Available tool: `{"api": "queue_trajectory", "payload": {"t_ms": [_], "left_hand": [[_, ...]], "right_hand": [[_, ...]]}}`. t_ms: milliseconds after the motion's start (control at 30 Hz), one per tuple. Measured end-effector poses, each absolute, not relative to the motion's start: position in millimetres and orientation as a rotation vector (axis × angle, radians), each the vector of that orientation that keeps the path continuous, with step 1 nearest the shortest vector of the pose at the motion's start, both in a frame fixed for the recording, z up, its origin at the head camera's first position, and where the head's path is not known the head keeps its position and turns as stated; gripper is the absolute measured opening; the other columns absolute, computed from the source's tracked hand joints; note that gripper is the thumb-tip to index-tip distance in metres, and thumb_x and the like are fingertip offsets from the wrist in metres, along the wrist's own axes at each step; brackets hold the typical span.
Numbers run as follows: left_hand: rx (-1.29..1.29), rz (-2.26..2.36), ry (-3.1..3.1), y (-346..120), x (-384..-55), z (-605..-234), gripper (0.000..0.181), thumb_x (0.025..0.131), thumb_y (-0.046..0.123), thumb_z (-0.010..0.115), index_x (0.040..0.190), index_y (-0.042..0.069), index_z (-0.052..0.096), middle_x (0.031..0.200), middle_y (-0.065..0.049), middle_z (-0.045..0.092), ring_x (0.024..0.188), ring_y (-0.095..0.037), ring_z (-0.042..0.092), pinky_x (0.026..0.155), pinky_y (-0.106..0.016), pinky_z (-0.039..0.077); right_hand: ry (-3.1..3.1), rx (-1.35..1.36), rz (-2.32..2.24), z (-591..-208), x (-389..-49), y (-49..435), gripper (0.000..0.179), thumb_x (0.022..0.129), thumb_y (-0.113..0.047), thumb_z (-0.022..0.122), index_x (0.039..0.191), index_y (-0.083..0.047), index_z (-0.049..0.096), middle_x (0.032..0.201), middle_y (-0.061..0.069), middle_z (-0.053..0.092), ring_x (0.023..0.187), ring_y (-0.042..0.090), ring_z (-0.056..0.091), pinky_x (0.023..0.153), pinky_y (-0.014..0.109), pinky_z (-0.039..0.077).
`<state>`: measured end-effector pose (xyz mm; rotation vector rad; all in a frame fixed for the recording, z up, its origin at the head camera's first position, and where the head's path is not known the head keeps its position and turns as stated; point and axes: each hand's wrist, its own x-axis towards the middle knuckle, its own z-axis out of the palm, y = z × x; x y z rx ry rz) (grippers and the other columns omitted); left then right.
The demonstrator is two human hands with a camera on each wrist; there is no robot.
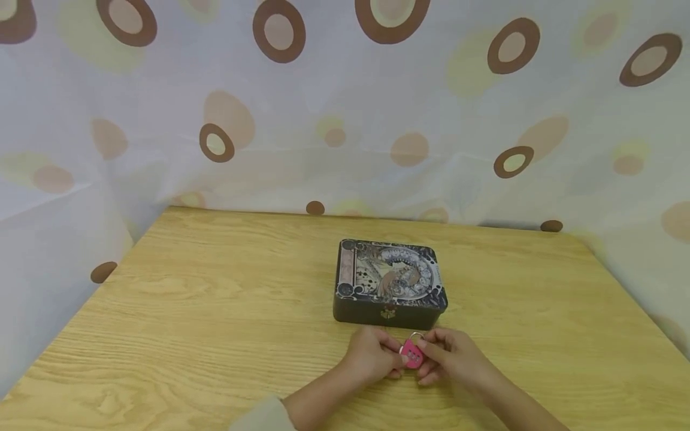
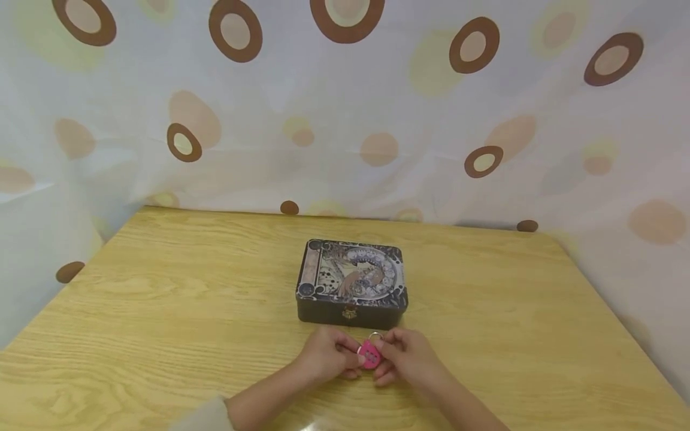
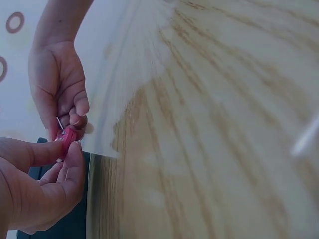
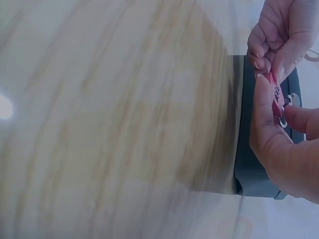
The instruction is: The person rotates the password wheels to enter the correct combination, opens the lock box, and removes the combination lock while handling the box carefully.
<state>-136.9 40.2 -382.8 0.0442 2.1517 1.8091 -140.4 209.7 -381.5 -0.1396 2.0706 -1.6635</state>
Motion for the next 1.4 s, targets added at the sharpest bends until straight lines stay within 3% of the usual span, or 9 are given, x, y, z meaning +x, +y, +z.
{"api": "queue_trajectory", "payload": {"t_ms": [167, 433, 700, 1133, 1400], "left_hand": [[0.029, 1.77, 2.138, 46, -135, -385, 0.005, 0.075, -0.009, 0.068, 0.079, -0.009, 0.065, 0.063, -0.015, 0.066, 0.05, -0.013, 0.062, 0.049, -0.023, 0.056], [0.023, 1.782, 2.092, 60, -132, -390, 0.006, 0.075, -0.008, 0.068, 0.079, -0.008, 0.064, 0.064, -0.015, 0.067, 0.054, -0.022, 0.066, 0.049, -0.024, 0.057], [0.043, 1.784, 2.123, 73, -131, -393, 0.004, 0.075, -0.008, 0.068, 0.076, -0.008, 0.064, 0.062, -0.012, 0.066, 0.053, -0.019, 0.065, 0.047, -0.022, 0.056], [0.022, 1.802, 2.216, 97, -133, -389, 0.005, 0.074, -0.005, 0.071, 0.078, -0.008, 0.069, 0.061, -0.007, 0.064, 0.05, -0.017, 0.065, 0.044, -0.018, 0.053], [-0.019, 1.859, 2.221, 111, -137, -389, 0.001, 0.074, -0.006, 0.069, 0.074, -0.007, 0.069, 0.058, -0.011, 0.066, 0.048, -0.015, 0.063, 0.043, -0.017, 0.052]], "right_hand": [[2.069, -0.166, -1.651, -385, -136, 218, 0.026, 0.093, -0.006, 0.05, 0.103, 0.018, 0.048, 0.076, 0.002, 0.061, 0.066, 0.009, 0.062, 0.064, 0.029, 0.06], [2.14, -0.177, -1.63, -389, -129, 230, 0.029, 0.092, -0.004, 0.05, 0.106, 0.021, 0.046, 0.081, 0.005, 0.063, 0.07, 0.008, 0.062, 0.065, 0.025, 0.059], [2.207, -0.174, -1.586, -388, -125, 238, 0.033, 0.093, -0.004, 0.049, 0.11, 0.024, 0.046, 0.084, 0.008, 0.064, 0.069, 0.007, 0.061, 0.063, 0.024, 0.058], [2.356, 0.126, -1.545, -384, -126, 247, 0.038, 0.093, 0.0, 0.045, 0.121, 0.025, 0.041, 0.088, 0.008, 0.066, 0.068, 0.007, 0.06, 0.064, 0.022, 0.058], [2.394, 0.231, -1.59, -384, -130, 254, 0.036, 0.094, 0.0, 0.045, 0.122, 0.022, 0.042, 0.088, 0.005, 0.066, 0.07, 0.007, 0.06, 0.065, 0.022, 0.057]]}}
